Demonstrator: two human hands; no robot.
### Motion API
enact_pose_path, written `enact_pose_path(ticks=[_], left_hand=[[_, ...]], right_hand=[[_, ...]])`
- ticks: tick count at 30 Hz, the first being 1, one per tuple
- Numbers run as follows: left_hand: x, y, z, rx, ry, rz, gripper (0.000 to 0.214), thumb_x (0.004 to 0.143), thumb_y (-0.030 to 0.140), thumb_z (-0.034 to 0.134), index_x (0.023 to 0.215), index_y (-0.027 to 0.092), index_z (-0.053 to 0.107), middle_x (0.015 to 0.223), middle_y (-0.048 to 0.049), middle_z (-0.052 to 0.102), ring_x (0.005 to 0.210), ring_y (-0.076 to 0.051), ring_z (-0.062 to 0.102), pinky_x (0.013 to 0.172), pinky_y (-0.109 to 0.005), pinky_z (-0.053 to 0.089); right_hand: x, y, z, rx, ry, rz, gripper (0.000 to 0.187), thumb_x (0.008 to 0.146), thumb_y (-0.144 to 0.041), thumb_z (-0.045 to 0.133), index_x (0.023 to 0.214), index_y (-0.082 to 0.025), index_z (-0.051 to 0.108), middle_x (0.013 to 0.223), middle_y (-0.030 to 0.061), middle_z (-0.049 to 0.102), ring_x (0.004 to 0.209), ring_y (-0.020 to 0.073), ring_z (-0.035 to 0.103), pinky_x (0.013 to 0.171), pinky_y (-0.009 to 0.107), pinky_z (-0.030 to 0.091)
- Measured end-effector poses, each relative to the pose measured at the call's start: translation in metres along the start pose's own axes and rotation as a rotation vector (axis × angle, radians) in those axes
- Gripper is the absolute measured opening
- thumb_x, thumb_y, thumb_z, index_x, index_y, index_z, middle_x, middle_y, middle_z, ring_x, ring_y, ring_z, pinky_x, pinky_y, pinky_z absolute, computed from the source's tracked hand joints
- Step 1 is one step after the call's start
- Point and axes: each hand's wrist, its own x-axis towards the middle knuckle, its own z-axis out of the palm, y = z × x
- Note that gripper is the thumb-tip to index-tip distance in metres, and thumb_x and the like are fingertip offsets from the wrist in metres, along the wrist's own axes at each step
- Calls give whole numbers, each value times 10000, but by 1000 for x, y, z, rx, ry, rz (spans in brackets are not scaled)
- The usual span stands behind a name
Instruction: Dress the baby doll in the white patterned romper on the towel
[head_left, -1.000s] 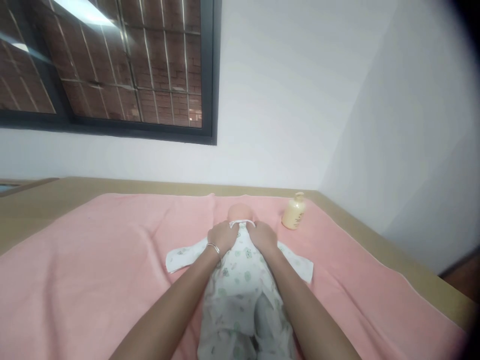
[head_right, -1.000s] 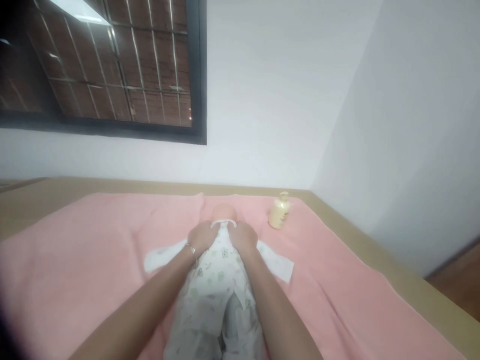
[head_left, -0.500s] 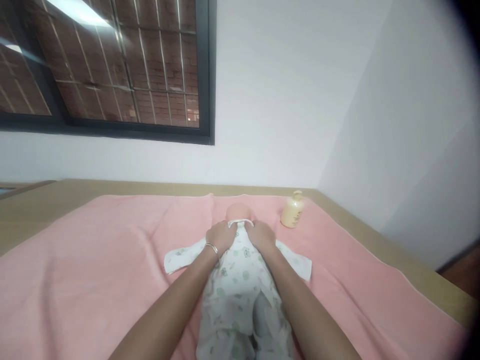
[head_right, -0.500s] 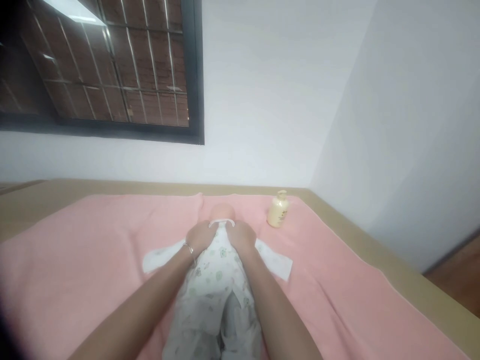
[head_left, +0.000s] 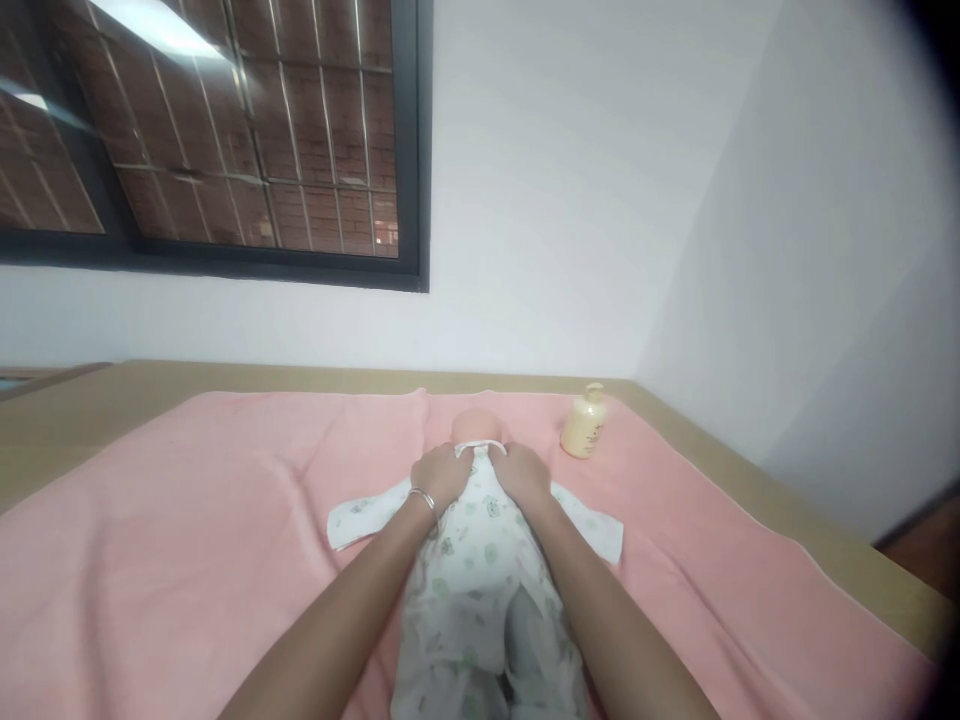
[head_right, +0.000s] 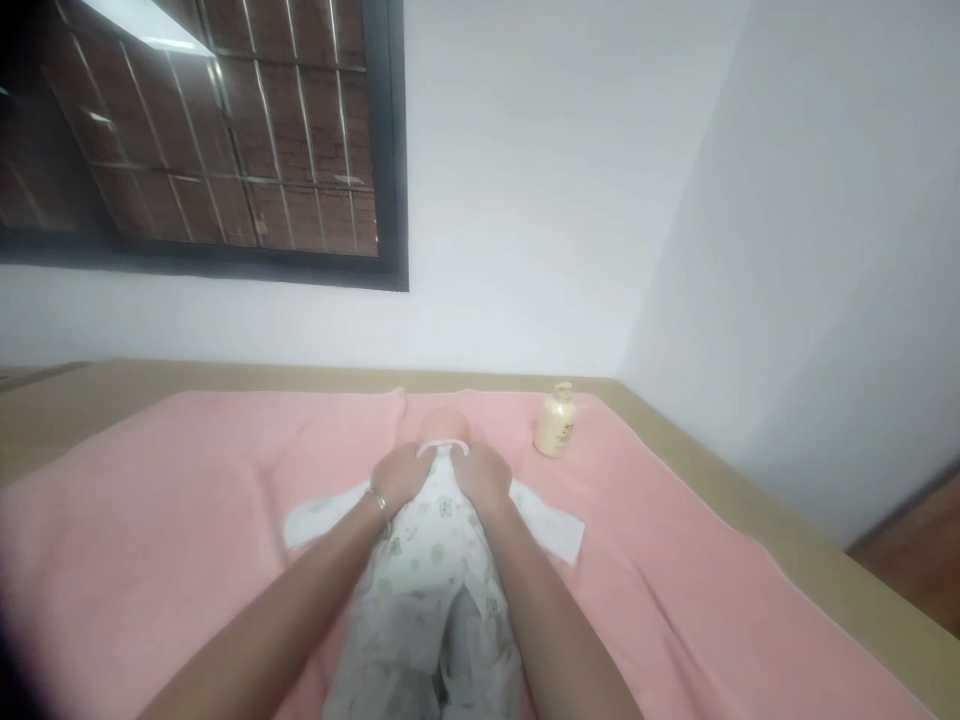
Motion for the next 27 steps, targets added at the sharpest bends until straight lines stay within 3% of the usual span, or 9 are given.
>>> enact_pose_path(ticks=[4,9,14,18,20,24,27], left_hand=[[-1,2,-1,2,2,-1,534,829,583,234,878,197,600,979,-108,664,882,-281,601,677,-342,403],[-4,5,-6,34,5,-13,543,845,566,221,871,194,616,984,-115,667,909,-288,599,715,-360,403],[-12,12,-13,111,5,-14,539,892,454,168,902,182,633,999,-127,659,941,-288,589,775,-412,384],[-28,23,-20,277,1,55,306,824,290,371,934,165,628,958,-132,654,920,-285,583,828,-463,341],[-37,29,-22,355,7,94,291,750,229,453,974,137,615,967,-144,641,916,-291,574,841,-480,327],[-45,34,-20,373,71,134,327,760,248,431,1004,113,602,992,-160,623,922,-302,559,840,-502,323],[-36,27,-14,307,64,121,332,812,313,364,969,157,612,996,-141,628,930,-308,556,818,-500,341]], right_hand=[[-6,-7,-4,-36,1,-41,523,898,-462,221,952,-153,640,952,136,647,864,240,587,684,308,397],[-28,-30,-11,-293,45,-162,497,922,-356,228,868,-105,653,848,177,641,799,250,597,690,336,391],[-53,-45,-37,-327,-98,-257,411,906,-353,303,892,-131,649,880,160,643,805,237,592,691,321,390],[-50,-39,-49,-213,-142,-204,504,915,-436,226,896,-155,645,906,132,649,789,219,589,659,298,394],[-42,-31,-46,-175,-141,-188,537,920,-453,188,921,-164,641,945,122,648,820,221,588,675,302,398],[-29,-20,-36,-126,-189,-186,602,935,-461,111,992,-163,631,1018,122,638,910,221,582,729,306,403],[-33,-23,-36,-190,-182,-175,609,936,-456,112,998,-136,626,1009,142,635,886,222,589,715,305,407]])
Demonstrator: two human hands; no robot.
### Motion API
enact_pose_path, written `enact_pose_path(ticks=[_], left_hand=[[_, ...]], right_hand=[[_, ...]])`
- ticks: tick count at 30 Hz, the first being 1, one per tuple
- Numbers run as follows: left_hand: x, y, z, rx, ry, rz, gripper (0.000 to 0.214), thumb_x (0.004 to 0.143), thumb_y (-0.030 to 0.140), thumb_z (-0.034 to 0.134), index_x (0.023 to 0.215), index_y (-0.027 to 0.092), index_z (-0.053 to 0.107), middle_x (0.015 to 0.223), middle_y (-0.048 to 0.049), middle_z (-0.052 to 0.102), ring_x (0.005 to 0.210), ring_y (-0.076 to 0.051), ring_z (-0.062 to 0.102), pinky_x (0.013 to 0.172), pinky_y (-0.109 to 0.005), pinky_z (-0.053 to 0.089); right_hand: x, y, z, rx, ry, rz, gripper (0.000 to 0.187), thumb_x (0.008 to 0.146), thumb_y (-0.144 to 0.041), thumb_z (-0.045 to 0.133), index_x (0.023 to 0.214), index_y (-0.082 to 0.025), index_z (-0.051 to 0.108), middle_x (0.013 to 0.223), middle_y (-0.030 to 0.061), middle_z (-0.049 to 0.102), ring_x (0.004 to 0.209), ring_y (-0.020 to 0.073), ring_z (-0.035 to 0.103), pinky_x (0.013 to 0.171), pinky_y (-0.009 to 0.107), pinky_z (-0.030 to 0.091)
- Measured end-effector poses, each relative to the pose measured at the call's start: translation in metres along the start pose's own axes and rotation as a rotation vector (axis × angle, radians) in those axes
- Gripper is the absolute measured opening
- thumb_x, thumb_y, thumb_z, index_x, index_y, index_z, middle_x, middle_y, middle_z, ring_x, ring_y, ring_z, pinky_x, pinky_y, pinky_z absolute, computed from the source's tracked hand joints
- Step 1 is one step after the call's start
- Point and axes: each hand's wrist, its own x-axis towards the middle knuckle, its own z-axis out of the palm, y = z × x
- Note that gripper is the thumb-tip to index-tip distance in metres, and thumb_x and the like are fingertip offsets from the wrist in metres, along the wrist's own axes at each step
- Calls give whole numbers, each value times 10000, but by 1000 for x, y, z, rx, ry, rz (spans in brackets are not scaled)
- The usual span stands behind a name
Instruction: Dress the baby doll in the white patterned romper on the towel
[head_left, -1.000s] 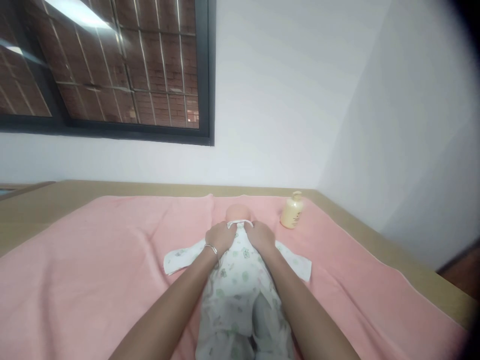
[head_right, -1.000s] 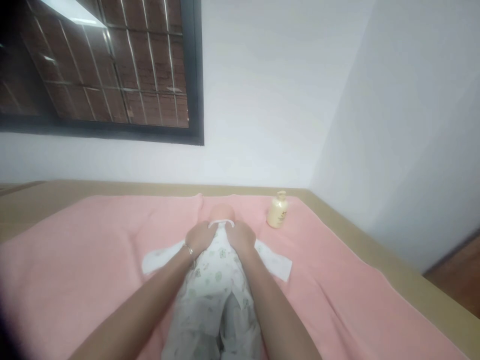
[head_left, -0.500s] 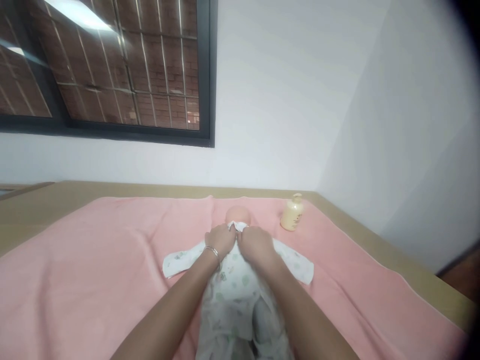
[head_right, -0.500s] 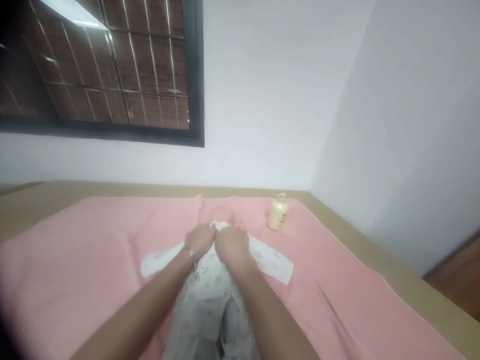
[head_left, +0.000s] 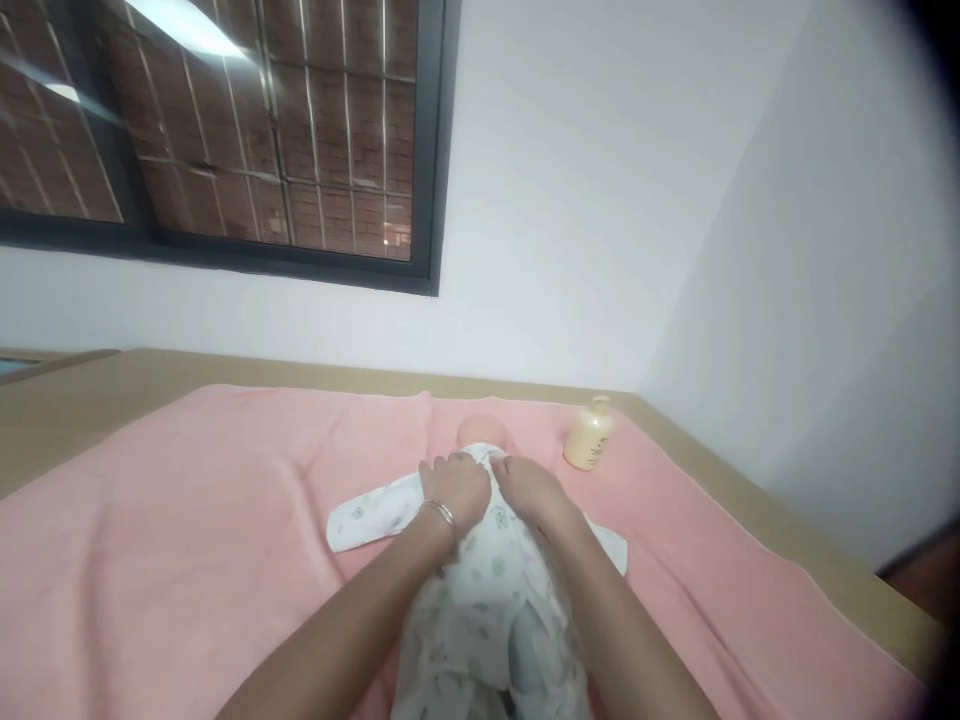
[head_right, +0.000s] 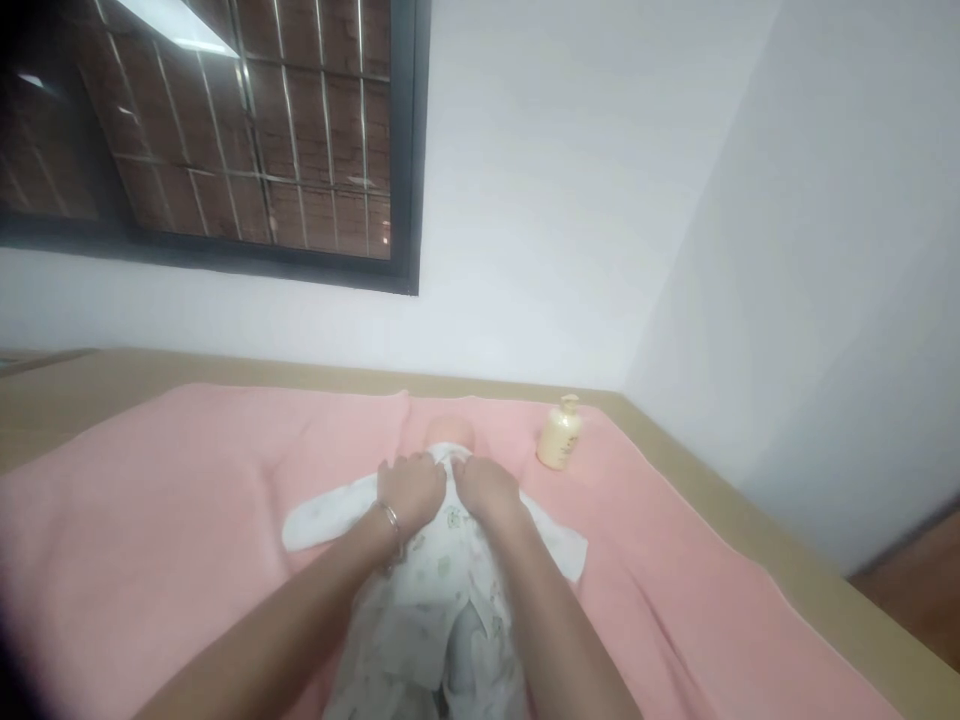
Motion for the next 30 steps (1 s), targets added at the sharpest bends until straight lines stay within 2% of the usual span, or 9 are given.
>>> enact_pose_path(ticks=[4,7,12,15,17,19,22,25,30], left_hand=[[20,-18,11,-219,-104,-76,455,860,456,241,958,208,610,1030,-107,637,938,-290,569,762,-421,393],[24,-23,11,-278,-152,-60,509,854,518,219,963,212,610,1054,-106,635,936,-282,576,748,-390,405],[-1,-1,-4,-59,-3,-12,442,850,403,270,1023,151,589,1046,-144,625,963,-311,556,787,-450,393],[-8,4,-8,-35,3,44,363,816,321,337,1015,151,589,1044,-143,625,992,-296,548,778,-413,404],[-2,-2,-6,-93,-33,9,374,836,361,313,998,177,595,1017,-124,639,963,-285,567,770,-401,409],[7,-12,-1,-161,-94,-41,428,862,422,255,968,201,607,1001,-106,647,924,-277,586,762,-401,412],[18,-23,5,-225,-155,-72,499,874,472,194,946,217,617,1014,-93,644,908,-271,591,751,-395,416],[13,-18,5,-159,-102,-68,497,874,462,203,969,198,613,1012,-108,633,917,-281,579,760,-410,407],[-6,2,-4,63,7,45,363,824,305,341,987,133,615,994,-164,609,917,-312,562,749,-426,388]], right_hand=[[-17,-13,-10,-205,-6,-48,453,929,-351,240,932,-135,638,920,142,644,804,229,597,670,309,404],[-21,-17,-15,-228,-48,-60,369,906,-290,306,880,-147,645,892,132,646,785,228,596,649,301,402],[2,-1,-2,-52,-14,-11,424,913,-253,235,936,-135,641,977,139,640,840,204,590,678,280,399],[7,5,0,18,-7,-12,510,930,-274,149,987,-117,631,1053,149,621,905,199,578,717,279,397],[-1,0,-7,-22,-43,-22,501,930,-308,166,1010,-124,626,1048,147,622,897,209,579,705,289,396],[-16,-9,-16,-103,-95,-42,413,905,-313,264,993,-144,631,979,132,641,819,215,586,649,289,390],[-31,-20,-25,-140,-154,-68,285,847,-269,378,893,-172,642,855,94,654,678,191,574,576,269,363],[-24,-15,-19,-92,-89,-72,345,882,-293,320,874,-165,641,883,99,653,730,190,579,600,266,366],[7,6,0,33,-8,-26,514,935,-334,165,972,-122,632,1033,138,629,888,198,578,707,275,387]])
